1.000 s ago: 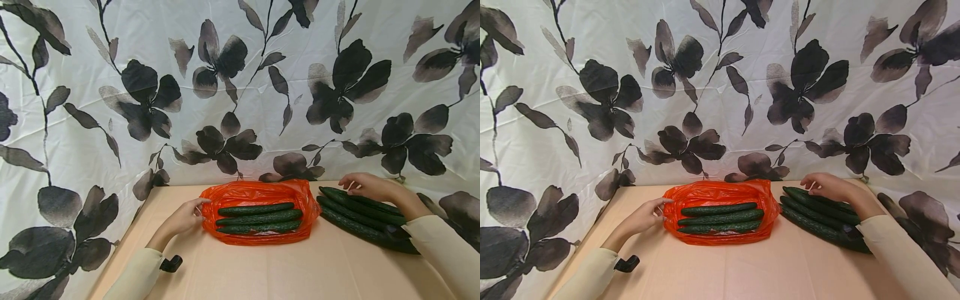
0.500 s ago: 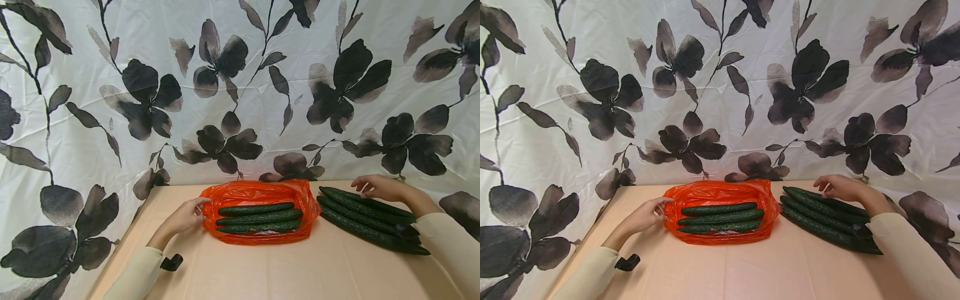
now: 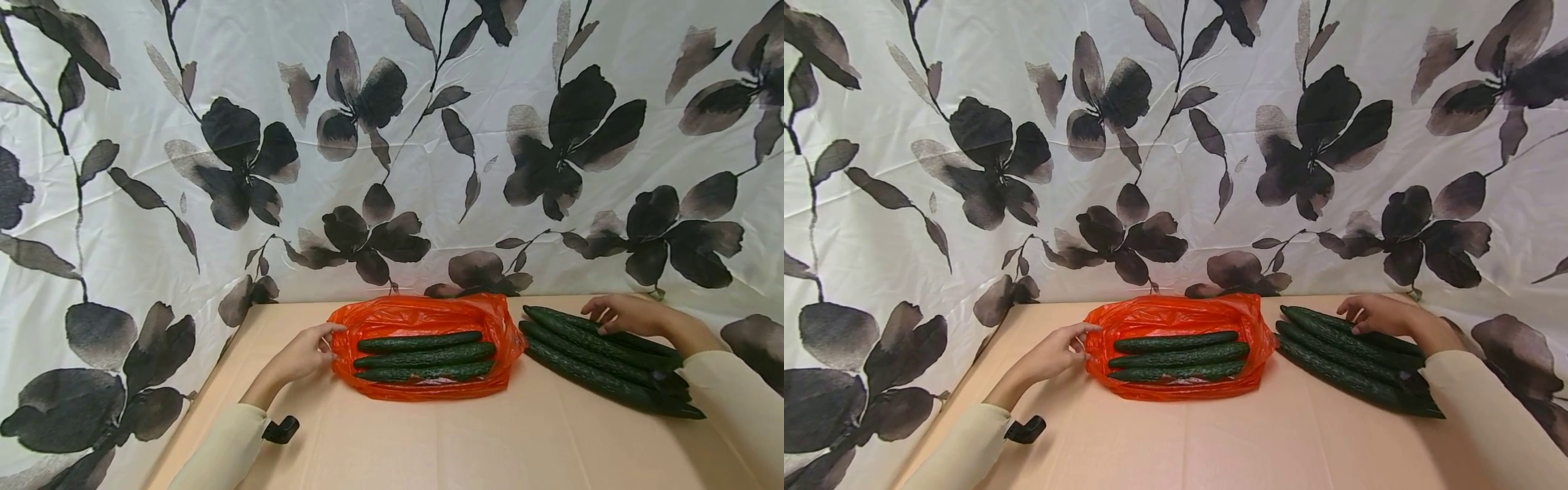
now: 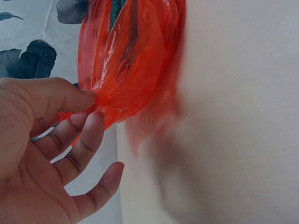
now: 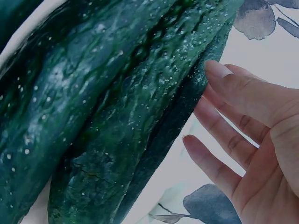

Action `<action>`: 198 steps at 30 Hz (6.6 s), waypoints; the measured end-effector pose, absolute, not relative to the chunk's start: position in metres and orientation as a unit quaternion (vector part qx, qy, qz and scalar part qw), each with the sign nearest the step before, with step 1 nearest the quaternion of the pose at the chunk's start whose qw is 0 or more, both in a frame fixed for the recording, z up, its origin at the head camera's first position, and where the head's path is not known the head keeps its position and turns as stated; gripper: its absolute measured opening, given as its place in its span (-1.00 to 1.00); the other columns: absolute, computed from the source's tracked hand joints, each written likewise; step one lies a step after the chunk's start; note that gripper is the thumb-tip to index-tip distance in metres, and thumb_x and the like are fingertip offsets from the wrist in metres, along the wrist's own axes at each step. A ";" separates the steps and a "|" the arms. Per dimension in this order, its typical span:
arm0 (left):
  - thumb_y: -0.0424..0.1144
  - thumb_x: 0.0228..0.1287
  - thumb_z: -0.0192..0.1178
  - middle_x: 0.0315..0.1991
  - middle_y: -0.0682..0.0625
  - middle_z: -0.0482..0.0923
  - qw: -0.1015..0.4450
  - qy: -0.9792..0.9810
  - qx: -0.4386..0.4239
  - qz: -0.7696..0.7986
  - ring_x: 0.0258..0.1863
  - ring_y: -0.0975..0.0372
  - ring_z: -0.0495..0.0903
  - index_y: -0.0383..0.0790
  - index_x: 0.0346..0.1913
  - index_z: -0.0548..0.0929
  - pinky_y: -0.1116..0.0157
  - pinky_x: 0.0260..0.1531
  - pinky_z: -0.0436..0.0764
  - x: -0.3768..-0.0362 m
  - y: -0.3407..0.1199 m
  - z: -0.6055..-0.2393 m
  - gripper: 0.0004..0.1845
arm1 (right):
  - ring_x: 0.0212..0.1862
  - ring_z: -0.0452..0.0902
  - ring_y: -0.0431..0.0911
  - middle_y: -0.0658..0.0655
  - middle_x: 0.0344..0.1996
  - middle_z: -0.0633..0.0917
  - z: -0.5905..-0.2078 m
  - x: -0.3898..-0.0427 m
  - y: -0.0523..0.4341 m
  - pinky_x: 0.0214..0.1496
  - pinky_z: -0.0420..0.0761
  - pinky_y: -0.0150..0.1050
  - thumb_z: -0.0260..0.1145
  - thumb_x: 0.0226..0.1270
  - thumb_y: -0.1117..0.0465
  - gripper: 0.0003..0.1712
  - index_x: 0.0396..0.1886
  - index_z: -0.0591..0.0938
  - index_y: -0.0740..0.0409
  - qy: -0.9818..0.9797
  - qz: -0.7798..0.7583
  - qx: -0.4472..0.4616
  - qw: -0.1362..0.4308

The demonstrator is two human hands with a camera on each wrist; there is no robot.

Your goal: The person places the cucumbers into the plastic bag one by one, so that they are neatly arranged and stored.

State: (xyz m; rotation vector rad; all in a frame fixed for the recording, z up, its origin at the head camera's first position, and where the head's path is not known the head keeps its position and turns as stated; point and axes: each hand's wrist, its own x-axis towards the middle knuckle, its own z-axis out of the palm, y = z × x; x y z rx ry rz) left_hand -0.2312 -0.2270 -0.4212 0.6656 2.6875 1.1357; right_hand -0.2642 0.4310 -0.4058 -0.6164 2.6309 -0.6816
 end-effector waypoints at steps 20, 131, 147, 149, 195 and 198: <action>-0.63 0.11 0.18 -0.26 -0.08 0.53 0.085 0.901 0.204 0.374 -0.31 0.15 0.50 -0.40 0.29 0.54 0.35 -0.35 0.52 -0.231 -0.224 -0.422 -0.40 | 0.05 0.59 0.37 0.45 0.00 0.62 -0.416 -0.274 0.429 -0.01 0.63 0.17 0.39 0.27 0.37 -0.48 0.19 0.51 0.47 0.933 -0.202 -0.217 0.204; -0.62 0.11 0.19 -0.27 -0.08 0.53 0.079 0.899 0.218 0.370 -0.31 0.13 0.50 -0.40 0.27 0.55 0.35 -0.33 0.52 -0.230 -0.224 -0.420 -0.42 | 0.11 0.62 0.09 0.15 0.09 0.67 -0.291 -0.277 0.274 0.12 0.60 0.16 0.38 0.38 0.11 -0.45 0.33 0.52 0.10 0.926 -0.132 -0.333 0.121; -0.60 0.11 0.19 -0.27 -0.06 0.56 0.079 0.900 0.220 0.367 -0.32 0.17 0.52 -0.40 0.28 0.55 0.35 -0.31 0.54 -0.229 -0.224 -0.418 -0.42 | -0.03 0.56 -0.07 0.02 -0.05 0.65 -0.289 -0.279 0.233 0.04 0.61 0.00 0.45 0.31 0.20 -0.51 0.22 0.56 0.00 0.908 -0.131 -0.375 0.133; -0.60 0.11 0.19 -0.27 -0.06 0.55 0.080 0.901 0.220 0.366 -0.32 0.17 0.52 -0.40 0.28 0.55 0.35 -0.30 0.54 -0.229 -0.224 -0.418 -0.42 | 0.02 0.57 -0.06 0.02 -0.01 0.65 -0.289 -0.281 0.228 0.07 0.61 0.02 0.45 0.31 0.19 -0.51 0.22 0.56 -0.03 0.907 -0.126 -0.379 0.135; -0.60 0.13 0.18 -0.27 -0.04 0.55 0.078 0.906 0.209 0.360 -0.32 0.16 0.51 -0.39 0.29 0.55 0.33 -0.30 0.54 -0.232 -0.221 -0.420 -0.42 | -0.04 0.65 -0.10 0.02 -0.03 0.68 -0.287 -0.301 0.122 0.07 0.65 -0.12 0.43 0.33 0.15 -0.48 0.28 0.55 -0.08 0.859 -0.169 -0.471 0.110; -0.60 0.14 0.18 -0.26 -0.03 0.56 0.078 0.906 0.211 0.359 -0.31 0.16 0.51 -0.39 0.29 0.54 0.34 -0.29 0.54 -0.232 -0.221 -0.420 -0.42 | -0.03 0.66 -0.11 0.03 -0.03 0.69 -0.288 -0.302 0.116 0.07 0.65 -0.11 0.44 0.33 0.14 -0.47 0.28 0.55 -0.09 0.857 -0.172 -0.474 0.103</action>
